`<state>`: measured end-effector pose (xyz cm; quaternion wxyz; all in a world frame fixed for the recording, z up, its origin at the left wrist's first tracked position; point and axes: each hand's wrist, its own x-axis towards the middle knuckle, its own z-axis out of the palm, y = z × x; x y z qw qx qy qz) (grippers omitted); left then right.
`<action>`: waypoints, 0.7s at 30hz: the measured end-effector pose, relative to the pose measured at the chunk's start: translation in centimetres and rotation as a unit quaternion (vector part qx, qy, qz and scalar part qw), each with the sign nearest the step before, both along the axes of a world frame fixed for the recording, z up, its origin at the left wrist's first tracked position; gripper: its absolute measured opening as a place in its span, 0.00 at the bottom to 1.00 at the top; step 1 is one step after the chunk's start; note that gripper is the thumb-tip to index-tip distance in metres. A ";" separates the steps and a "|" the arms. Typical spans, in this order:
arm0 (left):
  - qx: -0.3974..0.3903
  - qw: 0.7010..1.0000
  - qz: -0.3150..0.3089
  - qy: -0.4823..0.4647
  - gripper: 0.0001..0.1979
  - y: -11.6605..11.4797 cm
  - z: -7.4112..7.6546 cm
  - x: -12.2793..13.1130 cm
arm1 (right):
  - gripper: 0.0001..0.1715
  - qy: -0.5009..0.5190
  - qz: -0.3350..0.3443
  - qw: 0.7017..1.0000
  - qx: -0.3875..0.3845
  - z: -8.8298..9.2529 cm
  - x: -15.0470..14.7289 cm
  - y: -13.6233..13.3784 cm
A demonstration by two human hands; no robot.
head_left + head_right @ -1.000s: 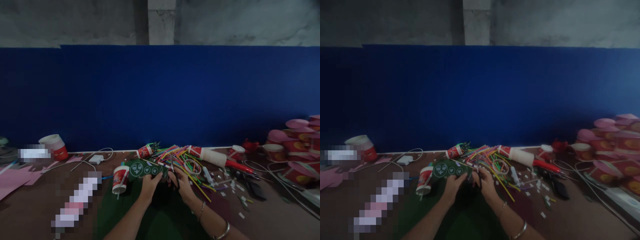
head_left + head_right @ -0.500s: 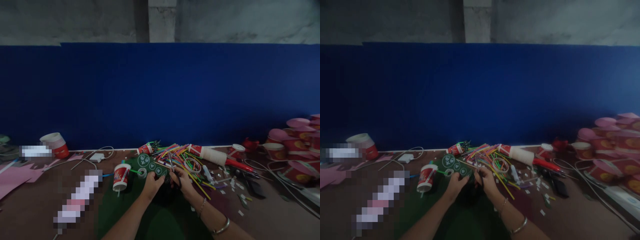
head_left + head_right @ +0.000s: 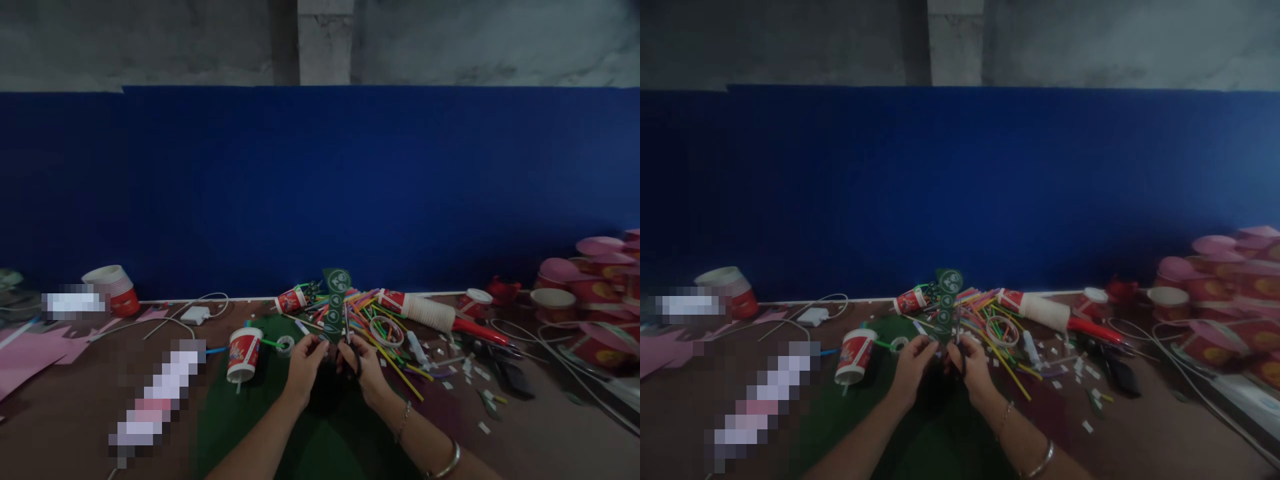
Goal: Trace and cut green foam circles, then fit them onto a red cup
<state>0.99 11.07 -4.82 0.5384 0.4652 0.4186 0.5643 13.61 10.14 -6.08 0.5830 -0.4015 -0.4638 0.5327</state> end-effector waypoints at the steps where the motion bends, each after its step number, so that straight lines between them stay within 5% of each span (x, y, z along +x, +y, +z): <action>1: 0.003 1.000 0.028 -0.002 0.11 0.1 0.1 -0.1 | 0.17 0.000 0.024 1.000 0.006 0.0 -0.1 0.0; 8: 0.032 0.990 0.134 -0.014 0.13 0.6 0.7 -0.9 | 0.20 -0.078 0.137 0.987 -0.013 -0.2 -0.7 -0.4; 21: -0.010 0.999 0.051 -0.003 0.13 0.8 0.2 -1.0 | 0.22 -0.118 0.149 0.982 -0.020 0.3 -0.2 -0.5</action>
